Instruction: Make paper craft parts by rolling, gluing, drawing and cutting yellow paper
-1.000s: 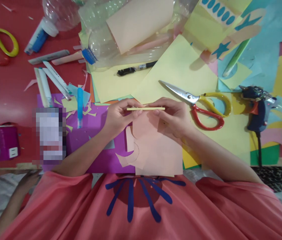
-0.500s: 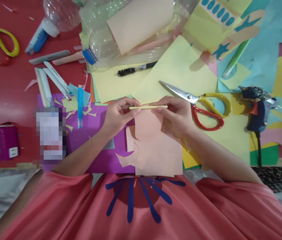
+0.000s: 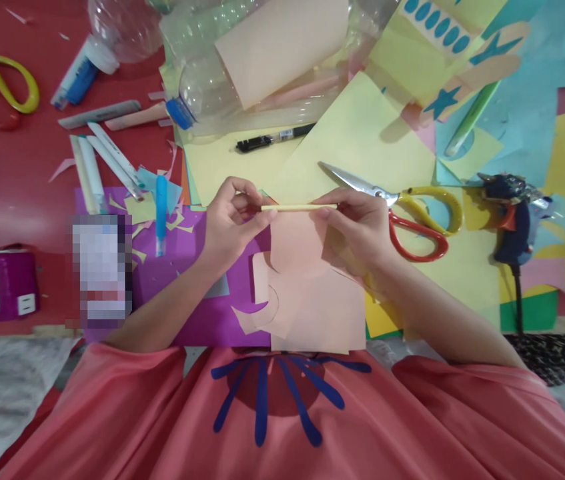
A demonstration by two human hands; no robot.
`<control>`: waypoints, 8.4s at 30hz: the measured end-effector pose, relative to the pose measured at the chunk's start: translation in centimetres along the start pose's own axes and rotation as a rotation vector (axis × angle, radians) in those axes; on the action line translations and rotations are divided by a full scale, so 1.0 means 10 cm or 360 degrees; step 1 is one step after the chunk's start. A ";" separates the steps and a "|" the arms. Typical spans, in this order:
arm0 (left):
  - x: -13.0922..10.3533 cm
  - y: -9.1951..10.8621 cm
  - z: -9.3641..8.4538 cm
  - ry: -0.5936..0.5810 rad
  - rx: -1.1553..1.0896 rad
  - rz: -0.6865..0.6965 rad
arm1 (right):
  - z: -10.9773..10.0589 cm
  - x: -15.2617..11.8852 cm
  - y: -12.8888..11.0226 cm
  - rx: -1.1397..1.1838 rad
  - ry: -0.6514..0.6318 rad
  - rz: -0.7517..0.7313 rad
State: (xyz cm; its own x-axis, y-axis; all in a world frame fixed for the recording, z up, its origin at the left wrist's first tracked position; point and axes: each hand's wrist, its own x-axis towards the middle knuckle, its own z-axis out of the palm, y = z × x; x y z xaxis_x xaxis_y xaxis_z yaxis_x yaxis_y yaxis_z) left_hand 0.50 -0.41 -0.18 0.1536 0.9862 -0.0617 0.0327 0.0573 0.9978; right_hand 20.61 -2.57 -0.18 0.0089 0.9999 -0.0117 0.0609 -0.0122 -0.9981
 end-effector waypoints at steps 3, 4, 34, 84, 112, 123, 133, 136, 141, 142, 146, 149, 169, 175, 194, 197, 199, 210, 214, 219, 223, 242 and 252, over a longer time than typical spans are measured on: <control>-0.03 0.01 0.01 -0.0119 0.0020 0.0057 | 0.01 -0.01 0.00 -0.0003 -0.0027 -0.0068; -0.05 0.01 0.01 -0.0149 0.0035 0.0066 | 0.01 -0.02 0.00 -0.0012 -0.0049 -0.0078; -0.10 -0.02 0.01 -0.0140 0.0174 0.0182 | 0.01 -0.02 -0.05 0.0078 -0.0372 -0.0033; 0.21 -0.07 -0.19 0.0488 0.0086 0.0246 | -0.10 0.03 0.07 -0.0646 -0.0169 -0.0414; 0.18 -0.02 -0.14 0.0641 0.0150 0.0505 | -0.02 0.29 -0.08 -0.1437 -0.0813 -0.0568; 0.13 0.09 -0.08 0.0802 0.0265 0.0724 | 0.69 0.69 -0.08 -0.1505 -0.0656 -0.0571; -0.03 0.00 -0.04 -0.0562 0.0942 0.0412 | -0.16 -0.02 0.04 -0.1352 -0.0237 -0.0533; 0.02 -0.05 -0.06 -0.0670 0.1140 0.0504 | -0.26 -0.08 0.10 -0.1361 -0.0161 -0.0489; 0.08 -0.13 -0.11 -0.0552 0.1298 0.0558 | -0.35 -0.03 0.17 -0.1538 -0.0071 -0.0446; 0.09 -0.13 -0.12 -0.0521 0.1299 0.0572 | -0.35 -0.04 0.17 -0.1581 -0.0122 -0.0453; 0.09 -0.12 -0.12 -0.0382 0.1226 0.0647 | -0.32 -0.12 0.17 -0.1644 -0.0380 -0.0466; 0.09 -0.08 -0.12 -0.0253 0.1140 0.0673 | -0.28 -0.17 0.16 -0.1647 -0.0328 -0.0487; 0.00 0.02 -0.09 -0.0162 0.1014 0.0653 | -0.11 -0.18 0.09 -0.1628 -0.0266 -0.0790; -0.07 0.18 0.11 -0.0810 0.0580 0.0230 | -0.18 -0.16 -0.06 -0.1310 -0.0162 -0.0741; 0.08 0.32 0.21 -0.0361 0.0554 -0.0227 | -0.85 0.35 0.08 -0.1624 0.0478 -0.0170; 0.05 0.44 -0.07 -0.0261 0.0536 -0.0294 | -0.89 0.36 0.08 -0.1638 0.0536 -0.0188; 0.03 0.47 -0.22 -0.0277 0.0558 -0.0352 | -0.92 0.37 0.09 -0.1660 0.0535 -0.0164; 0.05 0.35 -0.27 -0.0496 0.0974 -0.0446 | -0.61 0.20 0.07 -0.1589 -0.0097 -0.0695; 0.02 0.35 -0.30 -0.0534 0.1134 -0.0372 | -0.50 0.16 0.08 -0.1520 -0.0361 -0.0606; -0.05 0.36 -0.43 0.0064 0.1186 0.0179 | -0.51 0.16 0.06 -0.1521 -0.0414 -0.0558; -0.07 0.42 -0.42 0.0219 0.1244 0.0342 | -0.52 0.16 0.08 -0.1527 -0.0368 -0.0586; -0.29 0.00 0.10 -0.1204 0.1932 0.1009 | -0.53 0.23 0.08 -0.1580 -0.0276 -0.0681; -0.41 -0.01 0.18 -0.1036 0.2006 0.0948 | -0.28 0.06 -0.03 -0.1718 -0.0100 -0.0954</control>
State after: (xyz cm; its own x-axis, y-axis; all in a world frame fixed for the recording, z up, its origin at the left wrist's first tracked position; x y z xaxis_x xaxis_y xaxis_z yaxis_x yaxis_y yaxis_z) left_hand 1.70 -4.73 -0.07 0.8270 0.5621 -0.0078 0.5480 -0.8031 0.2340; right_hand 23.38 -1.97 0.24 -0.3504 0.8482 0.3973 0.8309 0.4772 -0.2860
